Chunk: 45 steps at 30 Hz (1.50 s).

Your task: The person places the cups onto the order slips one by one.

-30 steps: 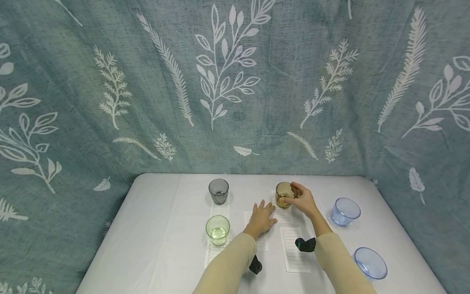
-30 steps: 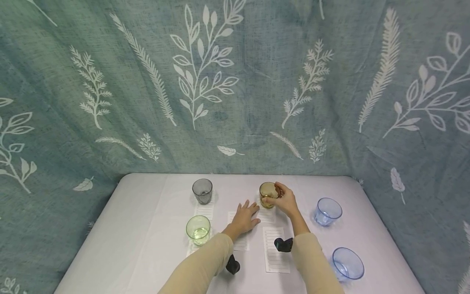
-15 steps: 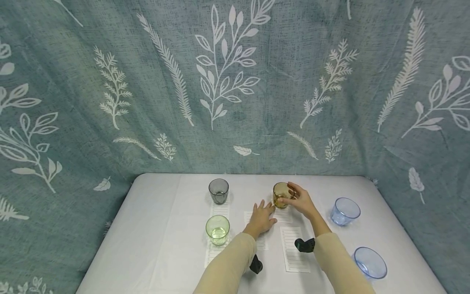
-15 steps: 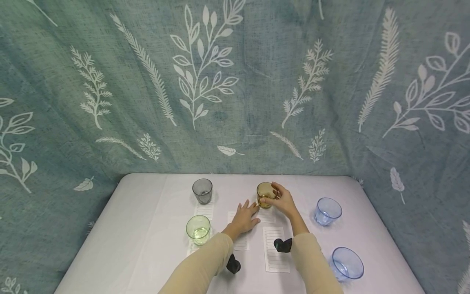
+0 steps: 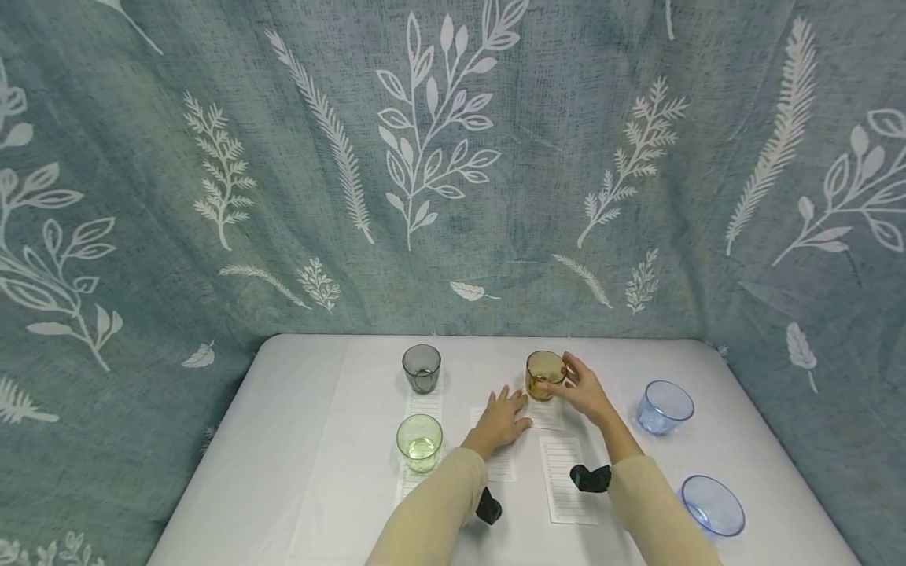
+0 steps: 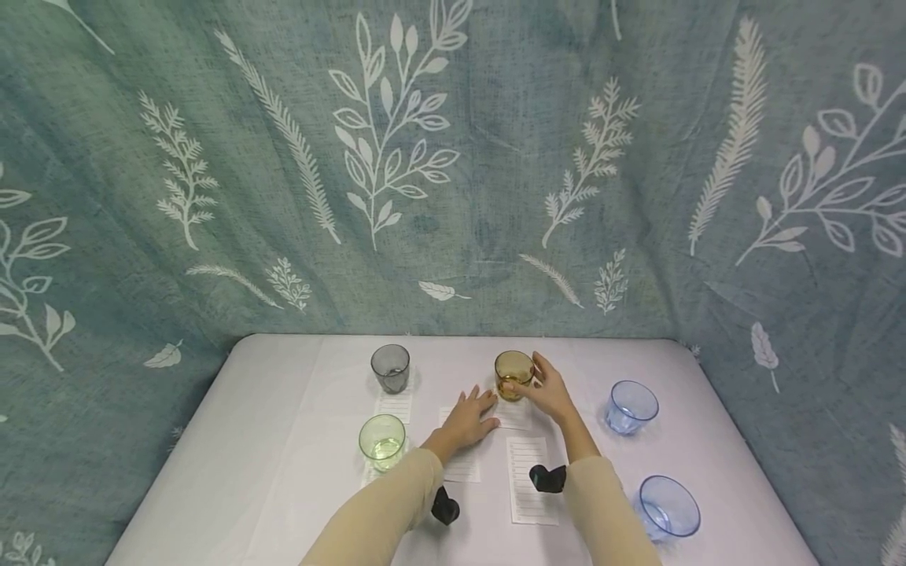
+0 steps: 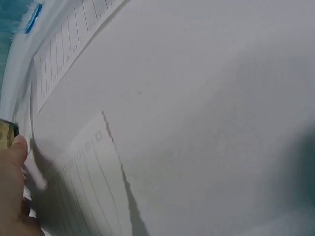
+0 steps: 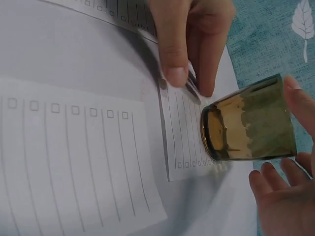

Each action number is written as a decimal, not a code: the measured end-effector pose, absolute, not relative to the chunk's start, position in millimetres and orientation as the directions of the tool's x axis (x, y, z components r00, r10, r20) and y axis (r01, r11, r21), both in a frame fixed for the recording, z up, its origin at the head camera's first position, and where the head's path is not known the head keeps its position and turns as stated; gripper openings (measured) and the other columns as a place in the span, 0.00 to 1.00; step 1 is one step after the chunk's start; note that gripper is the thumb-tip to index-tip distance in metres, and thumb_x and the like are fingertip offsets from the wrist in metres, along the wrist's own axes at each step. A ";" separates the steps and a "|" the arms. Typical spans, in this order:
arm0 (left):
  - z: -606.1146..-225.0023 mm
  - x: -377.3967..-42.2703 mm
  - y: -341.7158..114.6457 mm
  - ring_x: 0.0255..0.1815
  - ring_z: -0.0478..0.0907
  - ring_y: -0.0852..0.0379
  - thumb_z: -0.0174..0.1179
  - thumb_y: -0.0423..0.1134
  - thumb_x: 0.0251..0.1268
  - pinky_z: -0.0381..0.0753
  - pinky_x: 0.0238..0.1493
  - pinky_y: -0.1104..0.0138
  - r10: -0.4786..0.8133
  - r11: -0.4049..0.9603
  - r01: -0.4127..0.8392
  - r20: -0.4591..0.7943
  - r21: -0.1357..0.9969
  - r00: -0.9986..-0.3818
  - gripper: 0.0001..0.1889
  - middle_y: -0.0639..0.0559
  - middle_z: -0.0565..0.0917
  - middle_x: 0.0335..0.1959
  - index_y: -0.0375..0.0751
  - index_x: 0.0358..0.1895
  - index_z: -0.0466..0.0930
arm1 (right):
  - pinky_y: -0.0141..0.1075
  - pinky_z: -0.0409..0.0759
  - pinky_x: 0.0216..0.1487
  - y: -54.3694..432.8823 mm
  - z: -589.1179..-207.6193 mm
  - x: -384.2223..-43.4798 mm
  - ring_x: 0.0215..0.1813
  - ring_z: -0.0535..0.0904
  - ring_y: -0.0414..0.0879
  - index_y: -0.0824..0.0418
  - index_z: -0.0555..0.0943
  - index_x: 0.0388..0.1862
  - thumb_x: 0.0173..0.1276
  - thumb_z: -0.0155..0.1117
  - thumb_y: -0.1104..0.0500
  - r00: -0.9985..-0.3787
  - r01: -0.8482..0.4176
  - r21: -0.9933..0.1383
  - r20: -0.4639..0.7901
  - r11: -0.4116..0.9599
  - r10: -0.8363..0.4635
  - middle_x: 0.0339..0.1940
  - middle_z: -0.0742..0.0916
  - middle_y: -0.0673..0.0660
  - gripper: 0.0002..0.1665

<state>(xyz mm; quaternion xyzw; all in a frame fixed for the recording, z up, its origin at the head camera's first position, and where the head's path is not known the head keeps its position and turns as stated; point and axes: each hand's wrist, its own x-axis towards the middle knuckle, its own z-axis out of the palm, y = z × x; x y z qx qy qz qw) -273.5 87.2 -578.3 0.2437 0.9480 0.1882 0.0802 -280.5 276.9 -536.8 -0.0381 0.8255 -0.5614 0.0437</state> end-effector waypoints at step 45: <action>-587.3 -167.4 11.4 0.71 0.58 0.41 0.69 0.49 0.50 0.57 0.70 0.52 0.297 0.727 0.341 0.175 0.596 -0.939 0.37 0.35 0.68 0.66 0.31 0.61 0.70 | 0.74 0.56 0.57 373.0 -530.8 -71.4 0.64 0.54 0.80 0.73 0.56 0.70 0.52 0.73 0.45 -0.937 0.196 -0.588 0.125 0.785 0.328 0.65 0.60 0.84 0.57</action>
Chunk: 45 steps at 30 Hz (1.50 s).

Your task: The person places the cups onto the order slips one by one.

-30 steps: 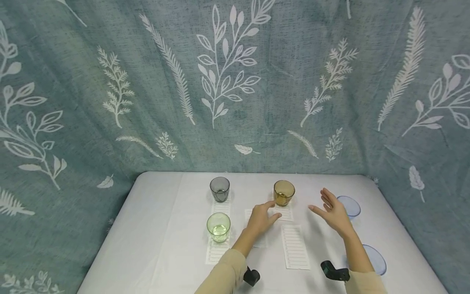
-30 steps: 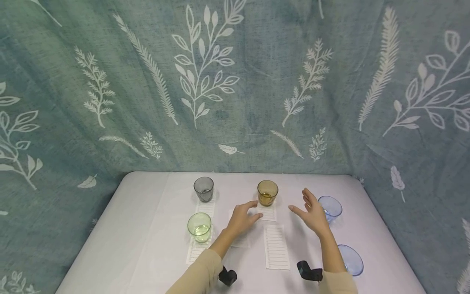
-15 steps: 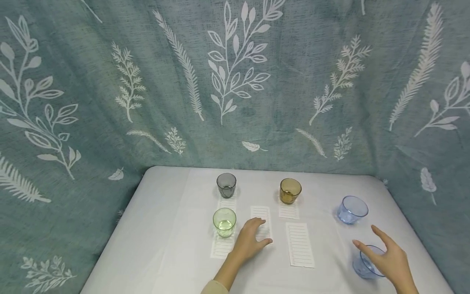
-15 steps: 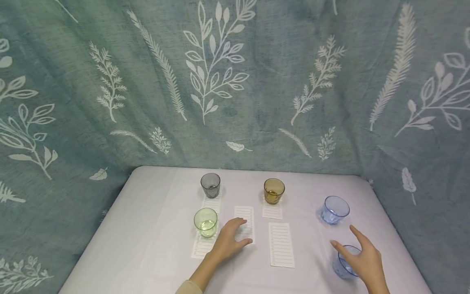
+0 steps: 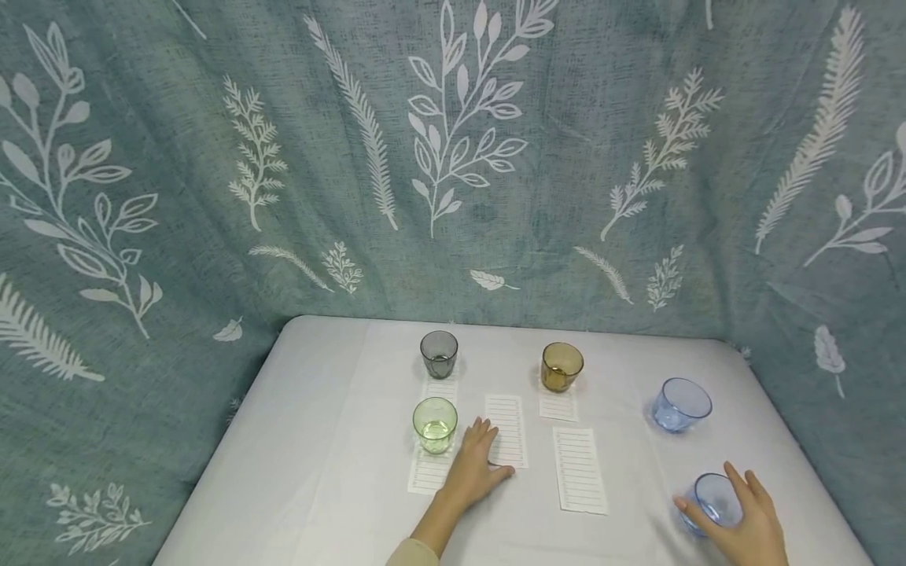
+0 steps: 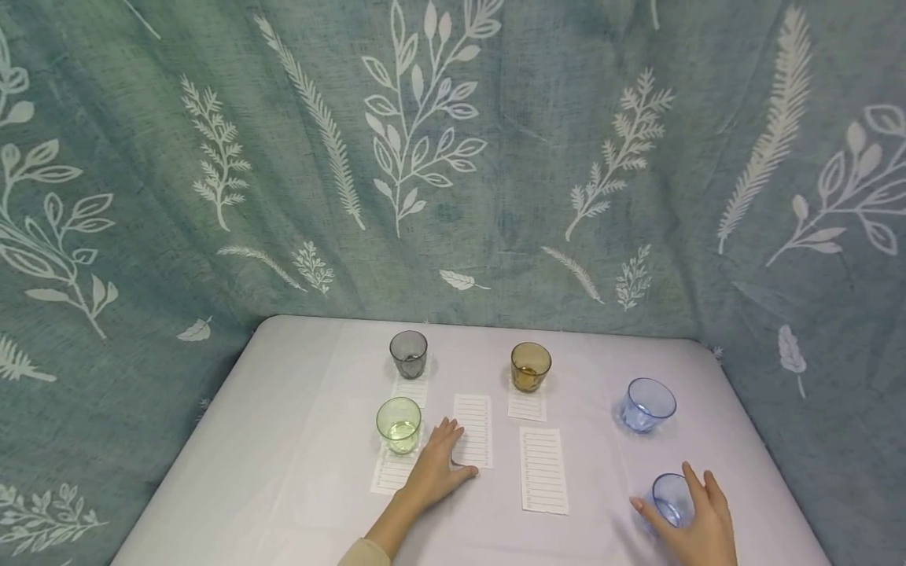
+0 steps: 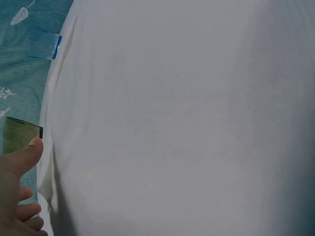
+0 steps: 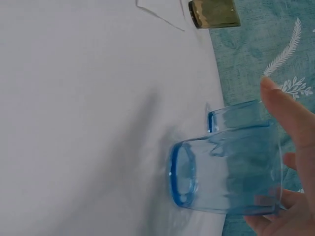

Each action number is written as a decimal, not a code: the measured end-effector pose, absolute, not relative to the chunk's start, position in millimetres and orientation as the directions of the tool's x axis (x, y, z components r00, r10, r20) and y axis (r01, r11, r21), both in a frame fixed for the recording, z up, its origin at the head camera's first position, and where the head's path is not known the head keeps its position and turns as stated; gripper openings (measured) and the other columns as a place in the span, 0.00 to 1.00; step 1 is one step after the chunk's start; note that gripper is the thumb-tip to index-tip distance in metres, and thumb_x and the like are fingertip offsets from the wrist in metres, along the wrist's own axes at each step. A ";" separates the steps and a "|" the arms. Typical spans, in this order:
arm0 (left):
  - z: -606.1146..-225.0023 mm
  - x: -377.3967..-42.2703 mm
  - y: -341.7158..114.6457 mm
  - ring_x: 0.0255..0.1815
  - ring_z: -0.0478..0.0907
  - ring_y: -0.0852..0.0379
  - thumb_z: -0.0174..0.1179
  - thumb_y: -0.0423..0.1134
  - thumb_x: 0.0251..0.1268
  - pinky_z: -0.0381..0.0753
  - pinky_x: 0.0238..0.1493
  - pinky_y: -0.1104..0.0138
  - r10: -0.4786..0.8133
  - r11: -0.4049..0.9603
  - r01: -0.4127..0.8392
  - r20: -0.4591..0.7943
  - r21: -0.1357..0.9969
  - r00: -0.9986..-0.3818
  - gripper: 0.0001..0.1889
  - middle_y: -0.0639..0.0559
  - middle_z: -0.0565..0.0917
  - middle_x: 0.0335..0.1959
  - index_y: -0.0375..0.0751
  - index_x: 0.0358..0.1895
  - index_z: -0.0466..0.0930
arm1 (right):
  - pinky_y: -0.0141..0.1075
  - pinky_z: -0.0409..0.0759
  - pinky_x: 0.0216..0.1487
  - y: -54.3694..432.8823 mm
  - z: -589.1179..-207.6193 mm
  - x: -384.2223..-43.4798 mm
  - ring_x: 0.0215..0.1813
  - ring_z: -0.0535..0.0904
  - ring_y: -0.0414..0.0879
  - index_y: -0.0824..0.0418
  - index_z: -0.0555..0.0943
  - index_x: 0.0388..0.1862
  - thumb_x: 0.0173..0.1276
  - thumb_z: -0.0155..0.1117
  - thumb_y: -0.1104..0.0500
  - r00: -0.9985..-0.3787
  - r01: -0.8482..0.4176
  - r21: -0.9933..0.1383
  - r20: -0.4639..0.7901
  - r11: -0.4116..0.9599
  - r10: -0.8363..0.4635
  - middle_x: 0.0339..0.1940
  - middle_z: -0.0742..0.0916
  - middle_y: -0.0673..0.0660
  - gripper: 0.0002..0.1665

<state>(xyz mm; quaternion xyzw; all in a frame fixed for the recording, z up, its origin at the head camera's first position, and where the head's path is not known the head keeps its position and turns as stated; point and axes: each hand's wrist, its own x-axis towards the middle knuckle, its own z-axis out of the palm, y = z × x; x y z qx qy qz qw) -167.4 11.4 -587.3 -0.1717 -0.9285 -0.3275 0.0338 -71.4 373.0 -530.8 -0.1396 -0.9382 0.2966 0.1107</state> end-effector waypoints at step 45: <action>-599.3 -176.0 1.2 0.70 0.61 0.43 0.63 0.42 0.59 0.56 0.71 0.52 0.395 0.733 0.427 0.179 0.530 -0.901 0.26 0.39 0.71 0.64 0.30 0.57 0.74 | 0.35 0.57 0.69 344.5 -545.7 -88.3 0.71 0.56 0.67 0.65 0.48 0.75 0.53 0.75 0.51 -0.873 0.315 -0.866 -0.102 0.389 0.478 0.71 0.60 0.72 0.60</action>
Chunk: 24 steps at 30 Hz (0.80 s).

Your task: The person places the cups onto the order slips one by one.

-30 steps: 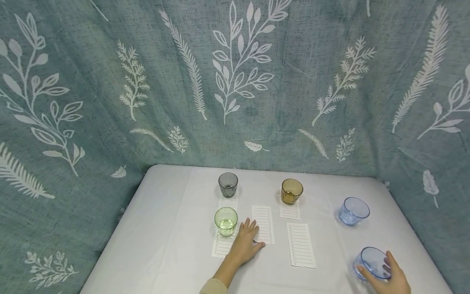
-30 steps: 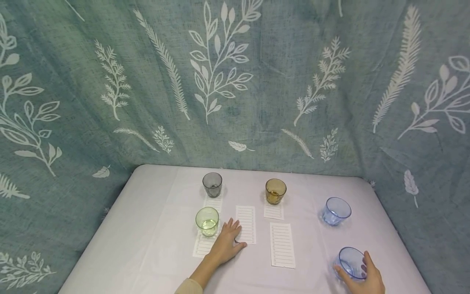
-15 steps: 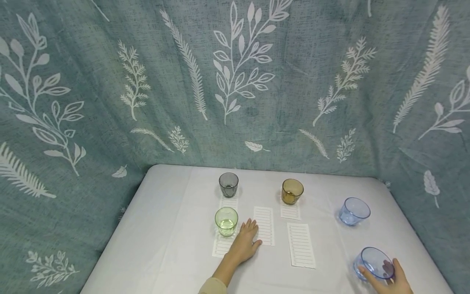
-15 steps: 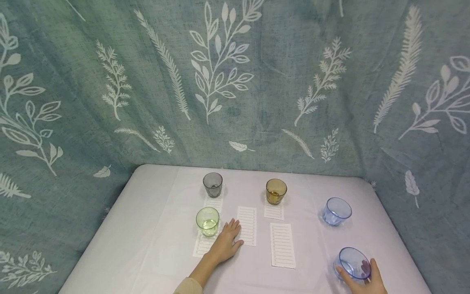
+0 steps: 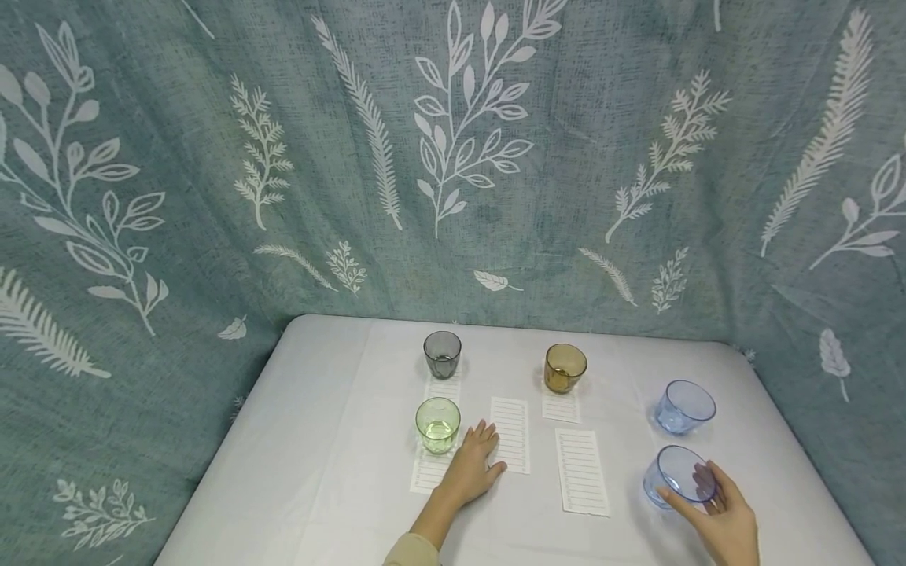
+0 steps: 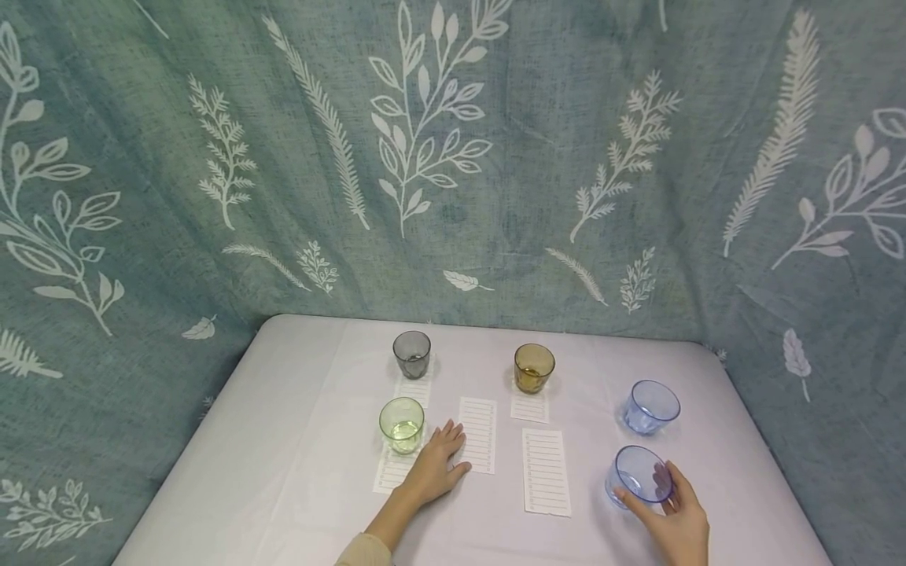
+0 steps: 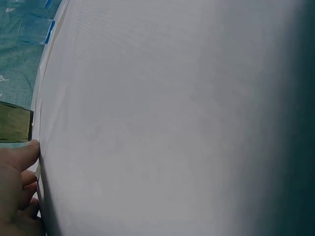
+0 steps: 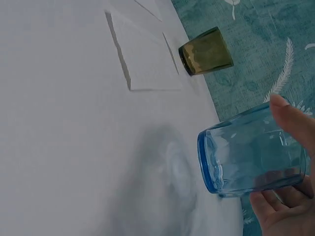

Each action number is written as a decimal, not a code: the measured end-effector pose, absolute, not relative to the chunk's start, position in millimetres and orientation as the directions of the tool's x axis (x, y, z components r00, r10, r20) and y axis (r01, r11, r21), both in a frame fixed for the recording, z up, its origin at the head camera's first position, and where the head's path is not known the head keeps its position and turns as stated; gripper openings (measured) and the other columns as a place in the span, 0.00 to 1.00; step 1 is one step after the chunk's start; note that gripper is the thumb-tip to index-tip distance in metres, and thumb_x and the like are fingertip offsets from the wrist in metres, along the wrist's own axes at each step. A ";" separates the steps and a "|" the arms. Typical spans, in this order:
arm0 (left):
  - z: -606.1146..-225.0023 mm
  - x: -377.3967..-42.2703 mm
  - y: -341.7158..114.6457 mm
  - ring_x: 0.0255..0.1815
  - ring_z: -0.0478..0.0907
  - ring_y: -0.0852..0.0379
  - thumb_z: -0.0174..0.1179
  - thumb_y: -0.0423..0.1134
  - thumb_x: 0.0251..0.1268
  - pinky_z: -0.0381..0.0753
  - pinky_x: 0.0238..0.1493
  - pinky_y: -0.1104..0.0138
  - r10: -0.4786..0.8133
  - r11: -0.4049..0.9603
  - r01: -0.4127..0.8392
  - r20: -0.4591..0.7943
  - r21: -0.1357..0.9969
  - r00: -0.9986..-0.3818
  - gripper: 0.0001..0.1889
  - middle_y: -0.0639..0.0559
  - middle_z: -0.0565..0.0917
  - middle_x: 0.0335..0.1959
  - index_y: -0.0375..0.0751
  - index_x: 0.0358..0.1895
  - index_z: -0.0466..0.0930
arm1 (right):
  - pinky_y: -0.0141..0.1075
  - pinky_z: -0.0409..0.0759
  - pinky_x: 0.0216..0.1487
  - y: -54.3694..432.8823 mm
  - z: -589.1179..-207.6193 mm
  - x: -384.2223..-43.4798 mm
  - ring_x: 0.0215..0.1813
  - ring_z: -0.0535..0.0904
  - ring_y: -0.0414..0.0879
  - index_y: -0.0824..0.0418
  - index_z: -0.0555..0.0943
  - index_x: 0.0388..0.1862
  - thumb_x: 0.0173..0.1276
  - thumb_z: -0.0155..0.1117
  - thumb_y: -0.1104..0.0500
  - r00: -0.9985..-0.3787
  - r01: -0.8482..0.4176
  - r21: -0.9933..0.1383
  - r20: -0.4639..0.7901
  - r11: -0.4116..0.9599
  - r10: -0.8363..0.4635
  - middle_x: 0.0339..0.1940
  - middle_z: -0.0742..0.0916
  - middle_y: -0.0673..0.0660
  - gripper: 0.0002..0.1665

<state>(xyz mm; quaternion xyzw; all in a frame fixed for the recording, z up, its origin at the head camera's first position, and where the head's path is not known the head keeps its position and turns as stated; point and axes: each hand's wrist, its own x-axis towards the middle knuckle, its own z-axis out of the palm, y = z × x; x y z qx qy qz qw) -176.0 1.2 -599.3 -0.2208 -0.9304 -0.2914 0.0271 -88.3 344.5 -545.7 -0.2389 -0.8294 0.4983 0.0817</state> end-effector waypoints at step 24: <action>-598.6 -175.3 1.1 0.70 0.61 0.44 0.64 0.42 0.57 0.56 0.71 0.53 0.368 0.711 0.398 0.175 0.580 -0.913 0.27 0.40 0.71 0.64 0.29 0.58 0.74 | 0.38 0.62 0.68 244.1 -529.4 -172.9 0.69 0.62 0.65 0.72 0.58 0.69 0.50 0.77 0.59 -0.989 -0.037 -0.915 0.091 0.403 0.114 0.67 0.68 0.72 0.53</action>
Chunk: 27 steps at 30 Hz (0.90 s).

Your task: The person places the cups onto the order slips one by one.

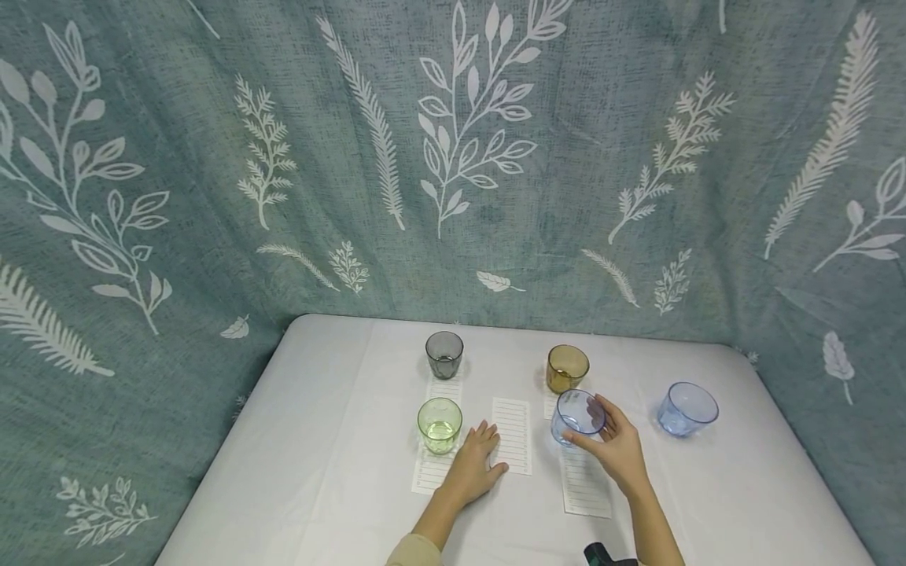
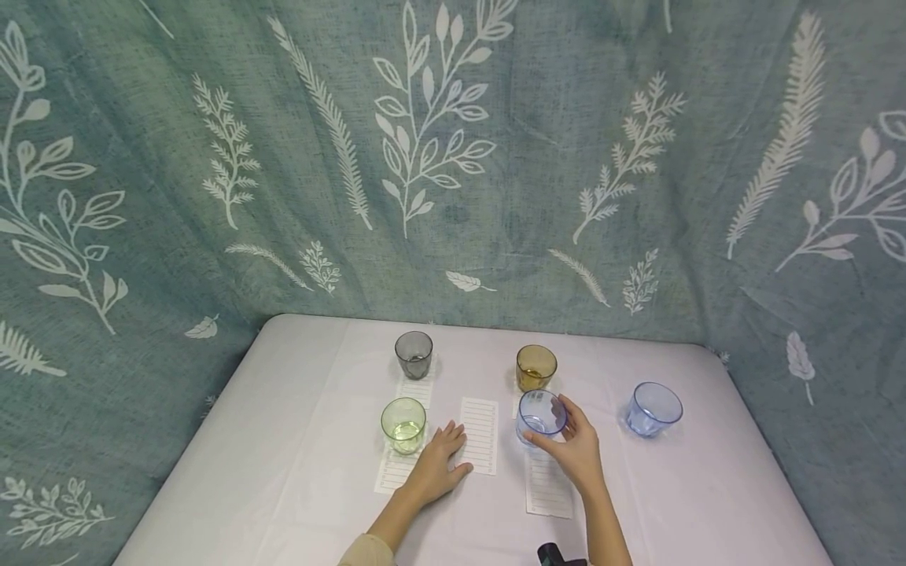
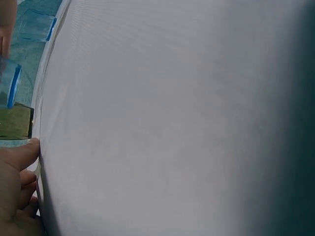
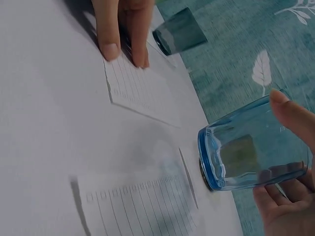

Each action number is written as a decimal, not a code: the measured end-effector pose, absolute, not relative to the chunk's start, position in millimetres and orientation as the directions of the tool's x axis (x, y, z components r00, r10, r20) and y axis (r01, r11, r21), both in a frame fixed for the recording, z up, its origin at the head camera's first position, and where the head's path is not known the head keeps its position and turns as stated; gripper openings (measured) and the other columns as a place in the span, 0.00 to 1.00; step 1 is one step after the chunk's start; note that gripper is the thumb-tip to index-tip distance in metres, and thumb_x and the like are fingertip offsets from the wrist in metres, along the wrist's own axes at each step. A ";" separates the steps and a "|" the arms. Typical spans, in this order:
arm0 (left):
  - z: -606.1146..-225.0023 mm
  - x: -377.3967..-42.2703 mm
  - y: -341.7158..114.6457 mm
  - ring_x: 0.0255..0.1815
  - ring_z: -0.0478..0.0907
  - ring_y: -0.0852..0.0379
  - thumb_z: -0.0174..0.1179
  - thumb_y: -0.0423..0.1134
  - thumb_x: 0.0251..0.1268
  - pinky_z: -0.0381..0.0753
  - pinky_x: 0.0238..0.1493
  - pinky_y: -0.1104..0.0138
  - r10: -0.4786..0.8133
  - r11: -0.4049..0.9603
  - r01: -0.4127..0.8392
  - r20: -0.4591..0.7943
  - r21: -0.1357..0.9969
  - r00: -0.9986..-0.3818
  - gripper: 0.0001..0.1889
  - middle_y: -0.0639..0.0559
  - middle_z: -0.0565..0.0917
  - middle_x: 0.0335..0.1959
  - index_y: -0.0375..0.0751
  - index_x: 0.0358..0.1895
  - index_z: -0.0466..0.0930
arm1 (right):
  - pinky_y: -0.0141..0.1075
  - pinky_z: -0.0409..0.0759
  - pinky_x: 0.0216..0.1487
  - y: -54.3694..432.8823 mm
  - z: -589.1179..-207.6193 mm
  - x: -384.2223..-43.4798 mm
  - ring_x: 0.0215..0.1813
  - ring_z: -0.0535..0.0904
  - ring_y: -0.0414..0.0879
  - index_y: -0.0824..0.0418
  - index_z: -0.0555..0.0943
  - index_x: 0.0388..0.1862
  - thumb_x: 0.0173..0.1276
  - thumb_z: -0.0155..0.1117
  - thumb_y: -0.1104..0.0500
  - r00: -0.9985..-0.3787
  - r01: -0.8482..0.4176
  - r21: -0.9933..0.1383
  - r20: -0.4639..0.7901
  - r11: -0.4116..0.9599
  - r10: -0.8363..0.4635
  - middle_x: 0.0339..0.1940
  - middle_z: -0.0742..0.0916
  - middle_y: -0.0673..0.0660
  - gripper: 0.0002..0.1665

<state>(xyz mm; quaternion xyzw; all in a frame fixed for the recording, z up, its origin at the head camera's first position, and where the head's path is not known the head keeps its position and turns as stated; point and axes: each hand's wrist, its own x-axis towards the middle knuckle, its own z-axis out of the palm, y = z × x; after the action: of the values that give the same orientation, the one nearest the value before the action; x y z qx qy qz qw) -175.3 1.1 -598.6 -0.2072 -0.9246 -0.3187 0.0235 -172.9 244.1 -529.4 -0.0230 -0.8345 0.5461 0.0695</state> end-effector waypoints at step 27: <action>-602.7 -176.3 0.1 0.67 0.64 0.40 0.64 0.39 0.56 0.60 0.69 0.50 0.410 0.713 0.484 0.257 0.508 -0.875 0.25 0.38 0.73 0.62 0.30 0.56 0.76 | 0.54 0.62 0.67 168.9 -527.8 -201.0 0.66 0.64 0.69 0.78 0.63 0.64 0.45 0.76 0.69 -0.983 -0.182 -0.942 0.172 0.282 -0.061 0.63 0.71 0.75 0.48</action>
<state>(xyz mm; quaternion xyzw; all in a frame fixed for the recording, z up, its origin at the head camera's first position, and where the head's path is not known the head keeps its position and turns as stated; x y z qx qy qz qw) -176.3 0.1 -602.7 -0.2421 -0.9233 -0.2916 0.0627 -201.0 168.9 -527.8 0.0759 -0.7990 0.5944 0.0509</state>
